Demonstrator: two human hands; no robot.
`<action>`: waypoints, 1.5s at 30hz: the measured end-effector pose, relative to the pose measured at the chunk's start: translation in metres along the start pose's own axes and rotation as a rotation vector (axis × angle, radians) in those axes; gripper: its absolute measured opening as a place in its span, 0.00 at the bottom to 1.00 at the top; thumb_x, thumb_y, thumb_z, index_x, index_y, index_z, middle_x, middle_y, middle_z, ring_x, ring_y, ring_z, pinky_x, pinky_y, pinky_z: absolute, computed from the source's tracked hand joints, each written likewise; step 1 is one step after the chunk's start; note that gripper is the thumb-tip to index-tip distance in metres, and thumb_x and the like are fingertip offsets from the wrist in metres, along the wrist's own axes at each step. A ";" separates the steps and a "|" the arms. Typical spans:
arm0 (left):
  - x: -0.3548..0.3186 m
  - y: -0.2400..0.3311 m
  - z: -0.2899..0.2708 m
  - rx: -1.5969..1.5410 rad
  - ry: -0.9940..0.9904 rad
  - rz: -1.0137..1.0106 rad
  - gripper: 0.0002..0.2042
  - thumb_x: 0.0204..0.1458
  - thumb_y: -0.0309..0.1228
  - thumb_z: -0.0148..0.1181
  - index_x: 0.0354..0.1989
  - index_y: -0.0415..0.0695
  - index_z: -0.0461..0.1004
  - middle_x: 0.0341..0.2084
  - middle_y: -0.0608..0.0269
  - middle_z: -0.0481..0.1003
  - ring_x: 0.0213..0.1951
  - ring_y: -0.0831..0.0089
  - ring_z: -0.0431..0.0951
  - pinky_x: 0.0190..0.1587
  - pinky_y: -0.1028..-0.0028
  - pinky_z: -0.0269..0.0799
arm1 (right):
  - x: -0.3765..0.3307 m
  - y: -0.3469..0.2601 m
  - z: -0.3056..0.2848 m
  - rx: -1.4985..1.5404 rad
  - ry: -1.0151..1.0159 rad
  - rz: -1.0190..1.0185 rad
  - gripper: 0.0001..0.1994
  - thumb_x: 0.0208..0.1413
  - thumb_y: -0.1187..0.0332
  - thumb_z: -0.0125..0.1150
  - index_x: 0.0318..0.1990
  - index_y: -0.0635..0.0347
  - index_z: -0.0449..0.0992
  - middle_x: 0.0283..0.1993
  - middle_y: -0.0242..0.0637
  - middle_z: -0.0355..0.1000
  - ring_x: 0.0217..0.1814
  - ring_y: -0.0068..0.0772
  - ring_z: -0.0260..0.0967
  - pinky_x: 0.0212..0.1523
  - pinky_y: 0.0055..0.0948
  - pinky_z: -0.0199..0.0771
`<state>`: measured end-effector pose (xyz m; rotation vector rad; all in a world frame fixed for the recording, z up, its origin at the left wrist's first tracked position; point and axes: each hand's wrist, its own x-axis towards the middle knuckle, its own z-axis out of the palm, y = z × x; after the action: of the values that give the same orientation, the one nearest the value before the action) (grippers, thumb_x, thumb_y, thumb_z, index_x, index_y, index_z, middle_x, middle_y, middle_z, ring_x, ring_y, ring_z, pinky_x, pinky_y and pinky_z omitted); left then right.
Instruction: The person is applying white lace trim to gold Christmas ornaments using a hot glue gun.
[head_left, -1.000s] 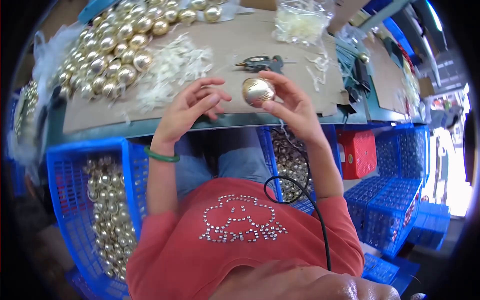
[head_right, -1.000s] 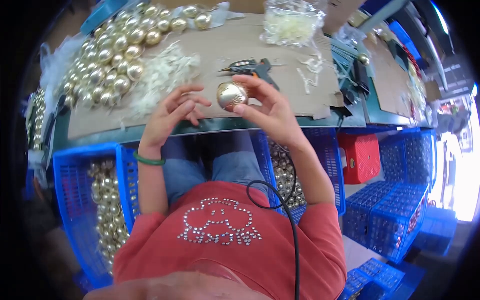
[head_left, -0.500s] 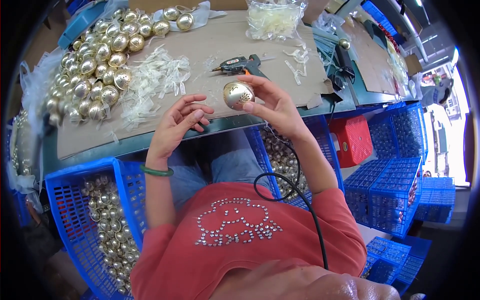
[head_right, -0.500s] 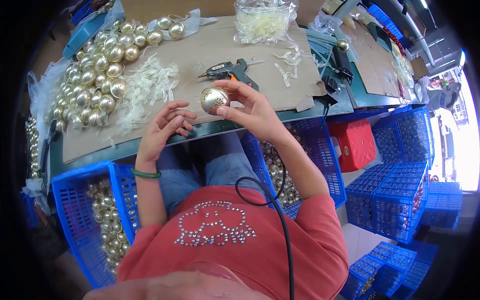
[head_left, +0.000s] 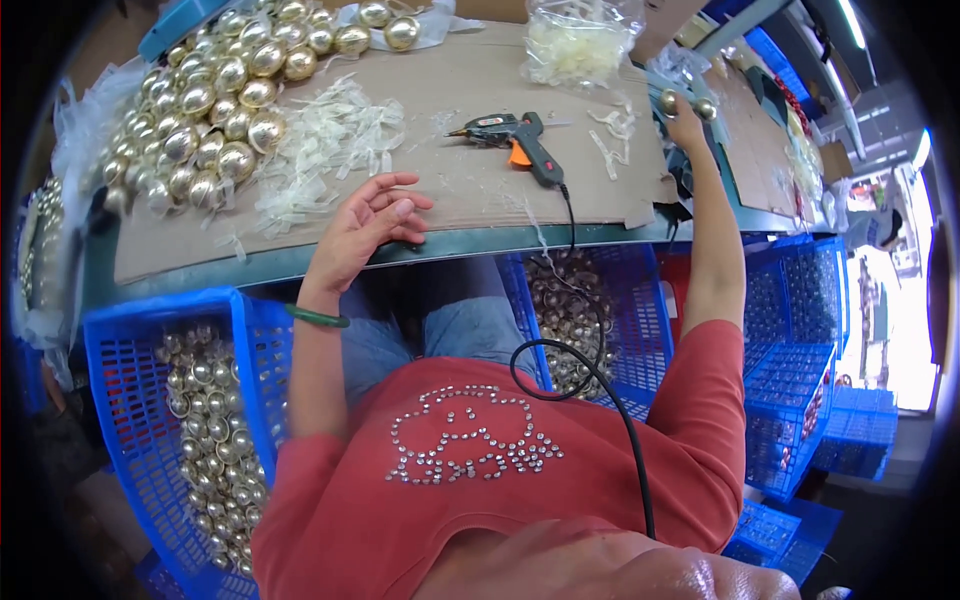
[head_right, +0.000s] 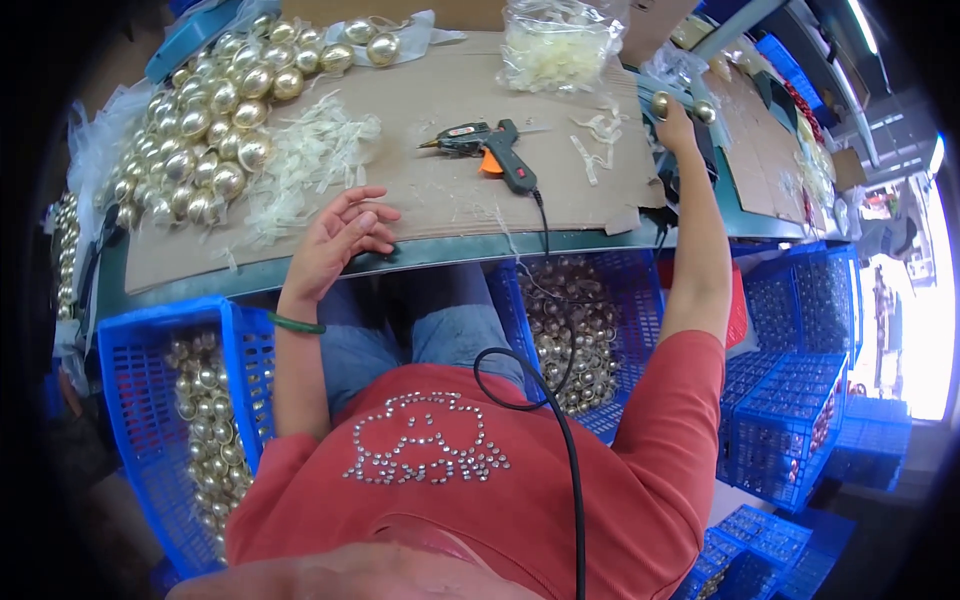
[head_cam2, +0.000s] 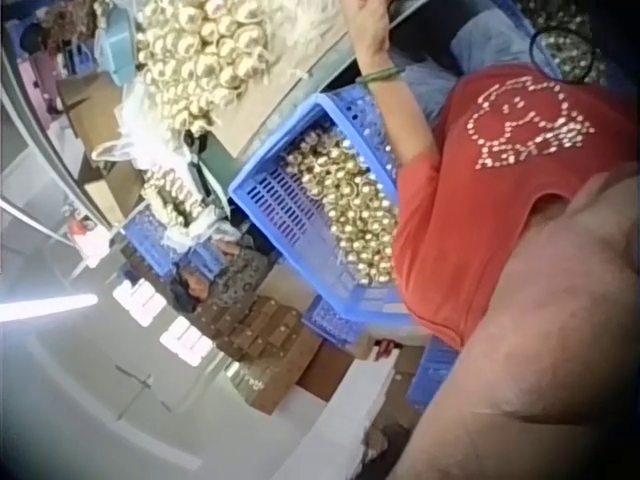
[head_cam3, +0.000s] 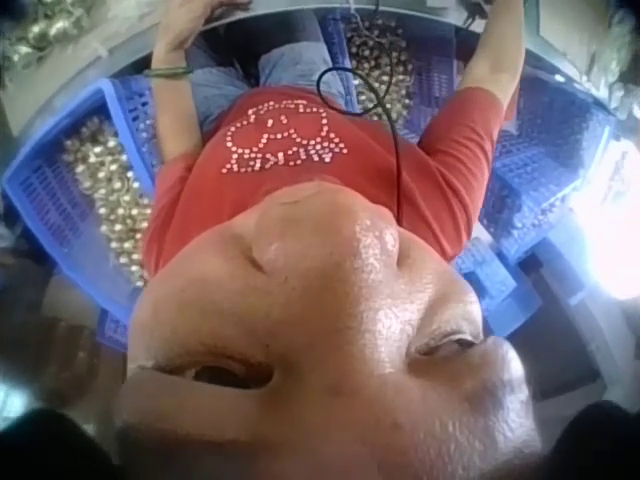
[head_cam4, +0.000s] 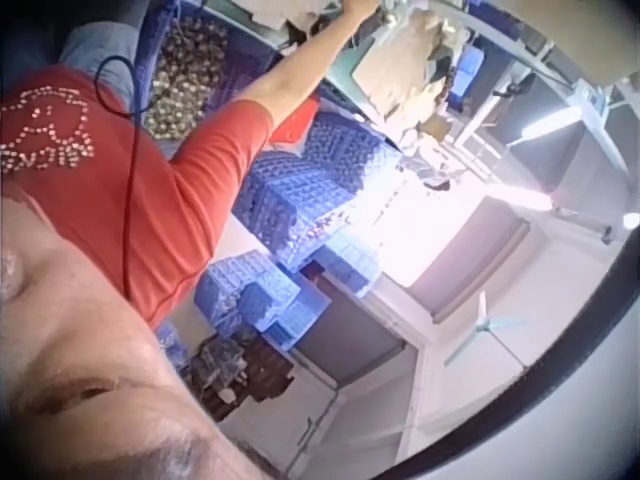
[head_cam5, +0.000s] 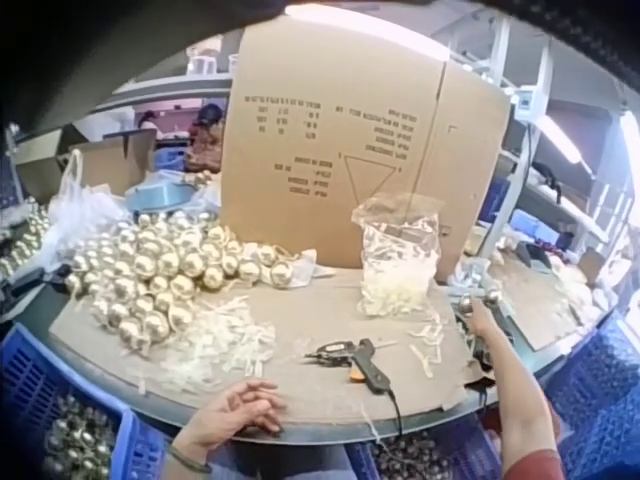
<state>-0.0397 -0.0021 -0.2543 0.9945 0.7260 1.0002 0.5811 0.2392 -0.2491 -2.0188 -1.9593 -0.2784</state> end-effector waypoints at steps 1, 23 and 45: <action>-0.004 -0.001 -0.002 -0.005 0.010 0.005 0.22 0.68 0.32 0.60 0.66 0.37 0.67 0.50 0.53 0.80 0.44 0.71 0.82 0.48 0.71 0.81 | 0.009 0.000 0.006 0.018 -0.009 -0.029 0.34 0.56 0.70 0.61 0.73 0.58 0.64 0.66 0.56 0.71 0.69 0.58 0.69 0.70 0.45 0.67; -0.006 0.002 -0.002 0.057 0.039 0.072 0.20 0.67 0.29 0.59 0.65 0.37 0.67 0.49 0.56 0.79 0.44 0.71 0.82 0.48 0.70 0.82 | -0.024 -0.339 -0.067 0.371 0.023 -0.733 0.26 0.62 0.61 0.67 0.67 0.53 0.72 0.71 0.47 0.69 0.72 0.51 0.66 0.71 0.43 0.67; -0.011 -0.011 -0.010 -0.057 0.051 0.261 0.19 0.67 0.27 0.60 0.64 0.38 0.69 0.49 0.57 0.78 0.45 0.73 0.81 0.50 0.71 0.80 | -0.070 -0.417 -0.086 1.736 -0.846 -0.081 0.20 0.74 0.59 0.54 0.63 0.65 0.69 0.55 0.46 0.76 0.55 0.42 0.79 0.60 0.38 0.80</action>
<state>-0.0486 -0.0113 -0.2680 1.0343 0.6155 1.2702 0.1693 0.1487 -0.1571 -0.7639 -1.3961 1.8026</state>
